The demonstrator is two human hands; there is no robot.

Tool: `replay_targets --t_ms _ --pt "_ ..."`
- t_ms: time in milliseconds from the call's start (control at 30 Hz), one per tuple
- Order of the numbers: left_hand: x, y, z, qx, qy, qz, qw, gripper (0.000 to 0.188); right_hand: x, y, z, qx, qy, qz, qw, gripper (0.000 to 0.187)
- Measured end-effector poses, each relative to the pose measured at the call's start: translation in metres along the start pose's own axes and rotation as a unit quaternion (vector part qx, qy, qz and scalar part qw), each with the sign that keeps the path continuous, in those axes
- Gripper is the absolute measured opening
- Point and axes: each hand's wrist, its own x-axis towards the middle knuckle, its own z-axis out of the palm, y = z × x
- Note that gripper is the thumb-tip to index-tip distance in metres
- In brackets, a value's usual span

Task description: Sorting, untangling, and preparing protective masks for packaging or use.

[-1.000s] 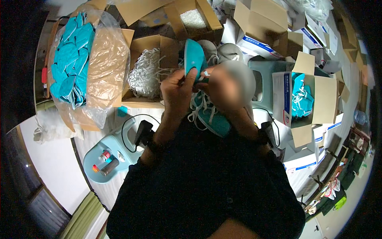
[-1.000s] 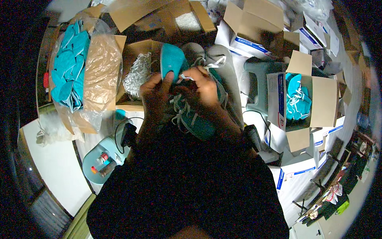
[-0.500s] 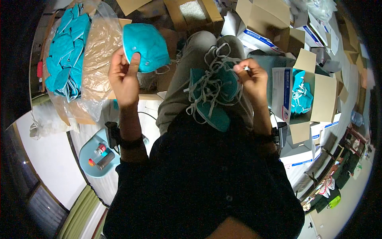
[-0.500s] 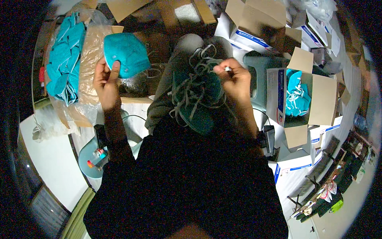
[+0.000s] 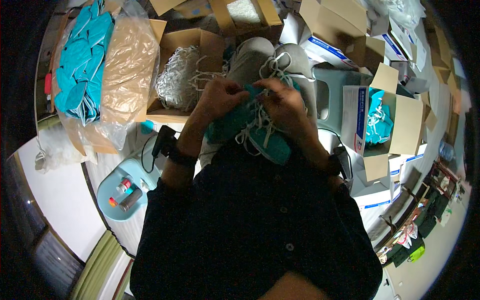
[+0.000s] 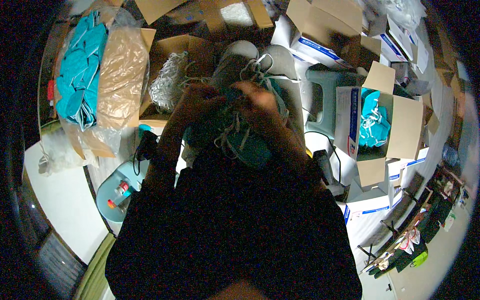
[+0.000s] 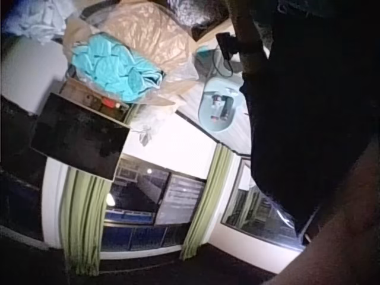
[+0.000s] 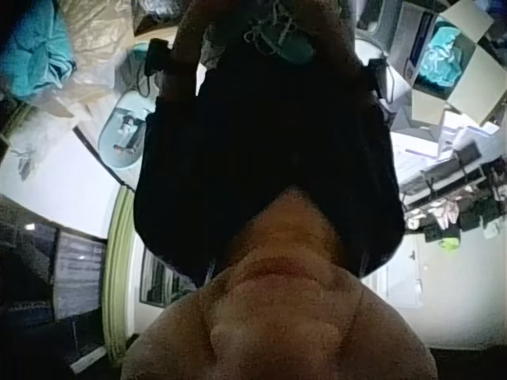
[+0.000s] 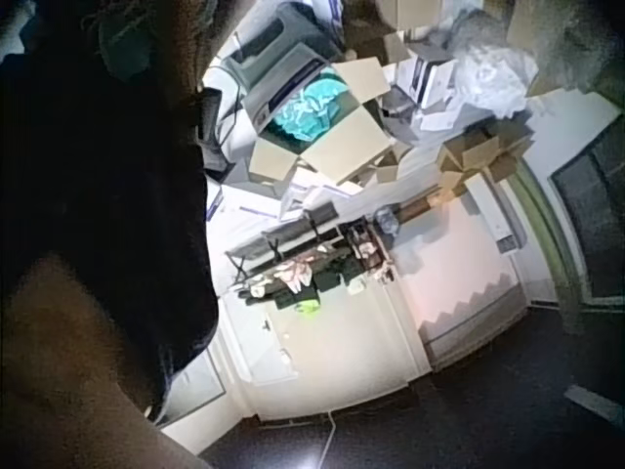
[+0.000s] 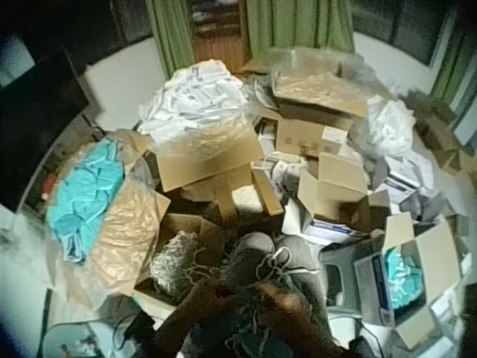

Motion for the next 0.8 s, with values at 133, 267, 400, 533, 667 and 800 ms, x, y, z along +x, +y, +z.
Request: replay_targets --t_ms 133,267,400,533,667,800 --pt "-0.007 0.017 -0.013 -0.034 0.130 -0.022 0.991 0.024 -0.008 -0.017 0.010 0.050 -0.102 0.146 0.983 0.018" --pt "-0.016 0.018 -0.025 -0.267 0.238 -0.008 0.934 0.012 -0.012 -0.009 0.004 -0.067 -0.097 -0.004 0.993 0.016" --pt "-0.018 0.019 -0.021 -0.266 0.255 0.029 0.929 0.008 -0.001 -0.019 -0.001 -0.098 0.082 -0.069 0.989 0.023" --pt "-0.018 0.037 -0.003 -0.254 0.241 0.015 0.936 0.008 0.013 -0.045 0.006 -0.073 0.154 -0.090 0.981 0.029" --pt "-0.019 0.049 0.010 -0.191 0.209 0.063 0.957 0.016 0.009 -0.019 0.015 -0.042 0.122 -0.121 0.984 0.023" --pt "-0.026 0.059 0.016 -0.047 0.188 0.089 0.977 0.023 0.000 -0.016 0.011 0.049 0.096 -0.030 0.994 0.013"
